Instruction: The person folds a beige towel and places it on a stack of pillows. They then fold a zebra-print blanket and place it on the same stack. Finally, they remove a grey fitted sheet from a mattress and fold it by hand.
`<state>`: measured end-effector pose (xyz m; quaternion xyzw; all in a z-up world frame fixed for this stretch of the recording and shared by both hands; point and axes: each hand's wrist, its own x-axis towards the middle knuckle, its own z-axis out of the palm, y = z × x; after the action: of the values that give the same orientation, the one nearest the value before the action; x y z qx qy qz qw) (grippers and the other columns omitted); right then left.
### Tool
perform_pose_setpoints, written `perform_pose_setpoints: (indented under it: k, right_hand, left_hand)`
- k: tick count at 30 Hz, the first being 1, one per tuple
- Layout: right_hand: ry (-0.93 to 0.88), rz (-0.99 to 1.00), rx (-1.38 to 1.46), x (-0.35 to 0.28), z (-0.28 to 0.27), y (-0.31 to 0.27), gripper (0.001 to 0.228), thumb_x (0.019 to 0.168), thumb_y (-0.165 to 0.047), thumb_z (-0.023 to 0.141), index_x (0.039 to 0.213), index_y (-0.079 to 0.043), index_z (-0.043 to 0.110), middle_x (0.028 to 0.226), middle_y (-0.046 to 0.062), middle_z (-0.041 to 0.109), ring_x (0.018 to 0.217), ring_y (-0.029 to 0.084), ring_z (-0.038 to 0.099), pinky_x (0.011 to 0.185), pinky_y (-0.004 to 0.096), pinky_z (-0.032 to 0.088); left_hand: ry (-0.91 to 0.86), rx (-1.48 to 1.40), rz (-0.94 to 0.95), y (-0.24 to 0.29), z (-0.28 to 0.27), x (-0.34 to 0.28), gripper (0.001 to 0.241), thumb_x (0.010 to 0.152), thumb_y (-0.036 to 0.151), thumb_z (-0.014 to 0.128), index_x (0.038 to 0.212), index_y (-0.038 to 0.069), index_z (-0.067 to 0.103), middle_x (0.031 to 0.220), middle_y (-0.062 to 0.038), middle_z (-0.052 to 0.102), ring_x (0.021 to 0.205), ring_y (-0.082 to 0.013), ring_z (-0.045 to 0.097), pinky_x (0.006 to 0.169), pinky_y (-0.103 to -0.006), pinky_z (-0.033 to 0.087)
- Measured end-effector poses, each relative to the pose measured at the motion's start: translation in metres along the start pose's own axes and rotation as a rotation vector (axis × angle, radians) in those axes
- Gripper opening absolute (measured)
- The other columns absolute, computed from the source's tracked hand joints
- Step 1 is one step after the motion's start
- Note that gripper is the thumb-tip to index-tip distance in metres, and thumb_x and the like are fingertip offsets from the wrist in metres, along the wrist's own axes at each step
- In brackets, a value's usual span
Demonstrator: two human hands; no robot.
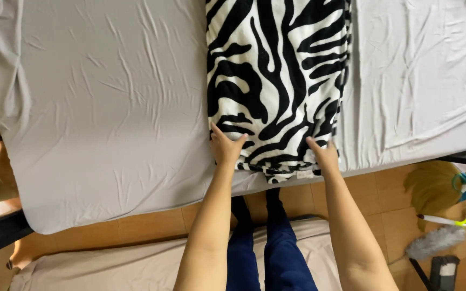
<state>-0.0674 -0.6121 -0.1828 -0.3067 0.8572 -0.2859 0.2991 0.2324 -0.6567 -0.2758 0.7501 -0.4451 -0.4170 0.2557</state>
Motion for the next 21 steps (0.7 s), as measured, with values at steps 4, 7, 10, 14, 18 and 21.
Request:
perform_pose_setpoints:
  k: [4, 7, 10, 14, 18, 21]
  right_hand:
    - [0.051, -0.149, -0.505, 0.016, 0.014, 0.025, 0.067, 0.085, -0.053, 0.083, 0.127, -0.002, 0.071, 0.138, 0.026, 0.054, 0.129, 0.037, 0.051, 0.104, 0.043, 0.042]
    - [0.134, -0.47, -0.448, 0.048, 0.028, 0.085, 0.062, 0.092, -0.045, 0.093, 0.127, 0.001, 0.071, 0.142, 0.035, 0.051, 0.132, 0.046, 0.048, 0.105, 0.046, 0.042]
    - [-0.069, -0.086, 0.025, -0.01, 0.017, 0.011, 0.079, 0.074, -0.037, 0.081, 0.135, 0.002, 0.049, 0.125, 0.022, 0.068, 0.112, 0.033, 0.067, 0.096, 0.041, 0.053]
    - [-0.182, 0.123, 0.147, -0.005, -0.009, -0.004, 0.075, 0.077, -0.028, 0.081, 0.135, -0.004, 0.041, 0.12, 0.016, 0.065, 0.111, 0.031, 0.066, 0.093, 0.044, 0.055]
    - [-0.383, 0.234, 0.769, 0.019, -0.032, -0.028, 0.06, 0.094, -0.028, 0.07, 0.145, -0.005, 0.05, 0.116, 0.011, 0.067, 0.1, 0.029, 0.066, 0.082, 0.043, 0.054]
    - [-0.311, 0.24, 0.973, 0.03, -0.028, -0.088, 0.051, 0.095, -0.029, 0.066, 0.141, -0.018, 0.048, 0.118, 0.004, 0.069, 0.104, 0.023, 0.068, 0.083, 0.04, 0.057]
  left_hand:
    - [-0.193, -0.02, -0.203, -0.007, 0.001, 0.013, 0.087, 0.076, 0.055, 0.079, 0.133, -0.007, 0.059, 0.136, -0.028, 0.065, 0.126, -0.0401, 0.063, 0.103, -0.0455, 0.051]
    - [-0.373, -0.13, -0.269, 0.041, -0.016, -0.016, 0.072, 0.076, 0.055, 0.079, 0.114, -0.006, 0.074, 0.114, -0.027, 0.076, 0.108, -0.0352, 0.073, 0.094, -0.043, 0.055]
    - [-0.094, -0.12, 0.026, 0.03, 0.025, -0.033, 0.058, 0.079, 0.044, 0.08, 0.113, -0.003, 0.073, 0.123, -0.023, 0.067, 0.11, -0.0374, 0.064, 0.091, -0.0449, 0.051]
    - [-0.268, -0.606, -0.238, -0.003, 0.071, -0.029, 0.059, 0.084, 0.04, 0.073, 0.126, -0.001, 0.067, 0.12, -0.018, 0.074, 0.11, -0.031, 0.069, 0.092, -0.0424, 0.051]
    - [-0.012, -0.87, -0.154, 0.046, 0.034, -0.029, 0.072, 0.088, 0.039, 0.072, 0.143, 0.002, 0.045, 0.134, -0.019, 0.061, 0.118, -0.0312, 0.061, 0.098, -0.0428, 0.05]
    - [0.189, -0.748, -0.028, 0.092, 0.007, -0.025, 0.076, 0.094, 0.042, 0.072, 0.147, 0.0, 0.037, 0.138, -0.022, 0.056, 0.123, -0.0326, 0.06, 0.102, -0.0423, 0.049]
